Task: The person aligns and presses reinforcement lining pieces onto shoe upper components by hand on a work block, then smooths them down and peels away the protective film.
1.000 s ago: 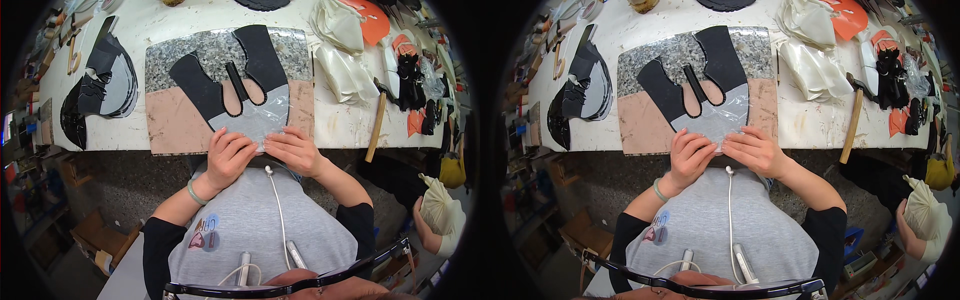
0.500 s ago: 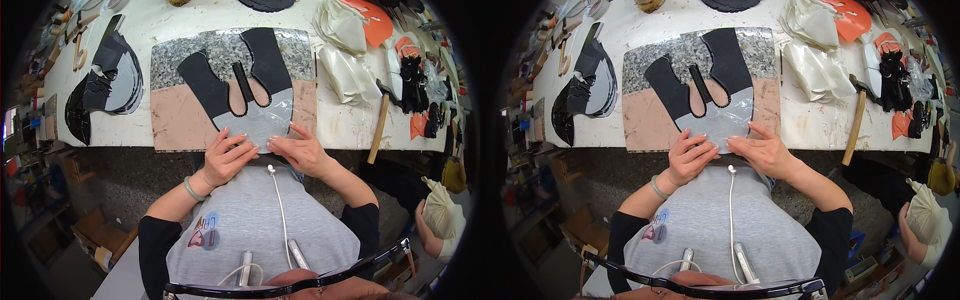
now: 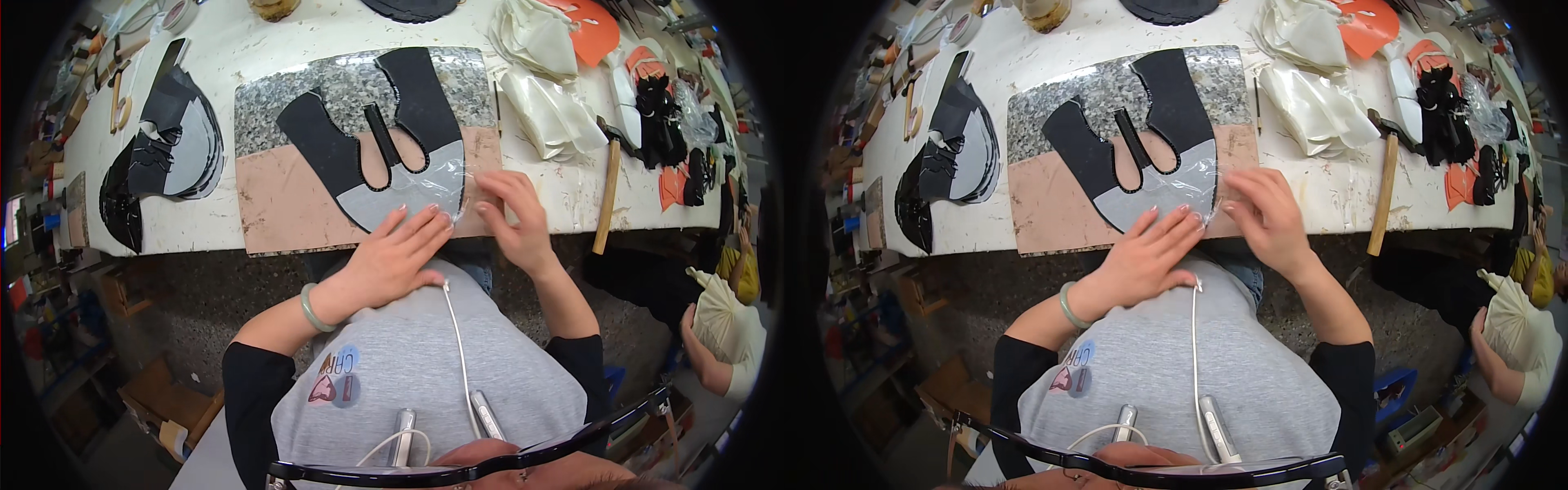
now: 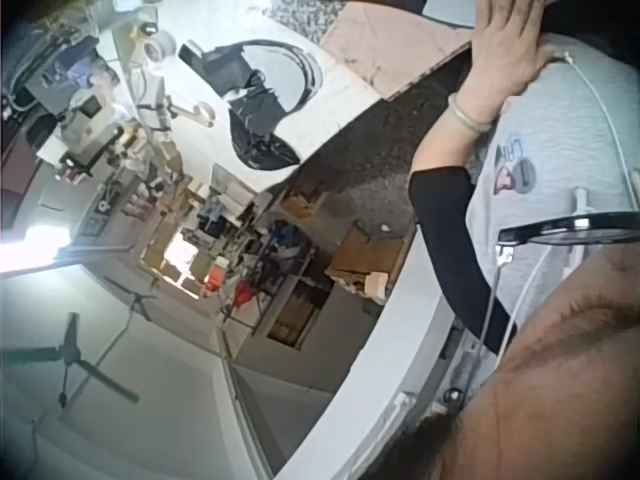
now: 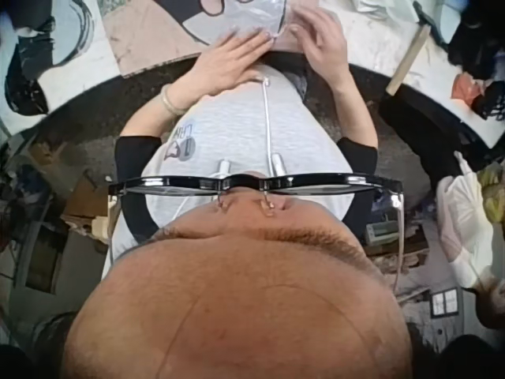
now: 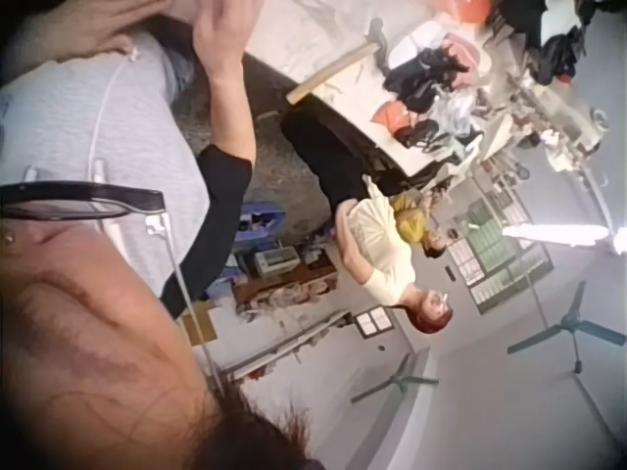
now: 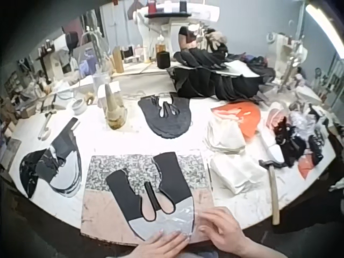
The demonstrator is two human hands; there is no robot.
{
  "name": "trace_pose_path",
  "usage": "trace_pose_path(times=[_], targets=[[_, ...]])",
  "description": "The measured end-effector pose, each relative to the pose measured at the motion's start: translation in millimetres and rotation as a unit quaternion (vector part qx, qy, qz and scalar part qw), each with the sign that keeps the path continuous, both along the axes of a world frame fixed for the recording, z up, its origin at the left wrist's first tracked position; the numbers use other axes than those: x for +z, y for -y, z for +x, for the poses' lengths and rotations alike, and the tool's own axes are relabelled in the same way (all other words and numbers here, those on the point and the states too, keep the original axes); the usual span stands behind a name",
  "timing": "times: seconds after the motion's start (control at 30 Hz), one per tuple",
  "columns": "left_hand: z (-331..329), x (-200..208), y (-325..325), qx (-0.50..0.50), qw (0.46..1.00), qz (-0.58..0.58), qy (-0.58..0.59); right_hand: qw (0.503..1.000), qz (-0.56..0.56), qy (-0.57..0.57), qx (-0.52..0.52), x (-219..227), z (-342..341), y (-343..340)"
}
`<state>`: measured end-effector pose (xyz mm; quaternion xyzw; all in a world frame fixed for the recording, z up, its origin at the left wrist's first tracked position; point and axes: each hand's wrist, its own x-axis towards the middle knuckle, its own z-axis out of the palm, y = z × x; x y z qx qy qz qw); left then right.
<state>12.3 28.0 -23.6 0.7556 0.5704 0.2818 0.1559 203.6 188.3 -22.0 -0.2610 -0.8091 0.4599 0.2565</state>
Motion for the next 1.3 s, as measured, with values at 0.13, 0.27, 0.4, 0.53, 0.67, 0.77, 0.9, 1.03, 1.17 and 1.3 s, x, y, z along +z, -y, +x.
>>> trace_pose_path(times=[0.13,0.27,0.4,0.53,0.67,0.77,0.9,1.03,1.17,1.3], targets=[[1,-5,4,-0.066,0.977,-0.071,-0.19,0.958,0.251,0.137,-0.028,3,-28,13],[-7,8,-1,-0.097,0.985,-0.086,-0.117,0.97,0.209,0.12,-0.043,-2,-34,7],[-26,6,-3,-0.028,0.97,-0.143,0.196,0.985,0.142,0.097,-0.021,-9,-35,1],[-20,5,-6,-0.029,0.998,0.031,-0.05,0.99,0.122,0.07,-0.017,-2,-39,7],[-26,6,-10,-0.024,0.999,0.038,-0.011,0.991,-0.028,0.125,-0.033,9,-43,8],[-34,1,-23,0.021,0.997,0.043,0.052,0.993,0.016,0.12,-0.006,10,-45,6],[-20,-2,-15,0.022,0.997,0.058,-0.045,0.991,0.001,0.117,0.059,10,-34,-1],[-11,1,0,-0.029,0.997,0.037,-0.069,0.978,0.118,0.111,0.134,13,-30,2],[-20,0,17,-0.048,0.99,-0.062,-0.121,0.974,0.121,0.13,0.143,11,-33,-1],[-22,0,18,-0.066,0.987,-0.064,-0.133,0.979,0.078,0.105,0.157,2,-31,-8]])
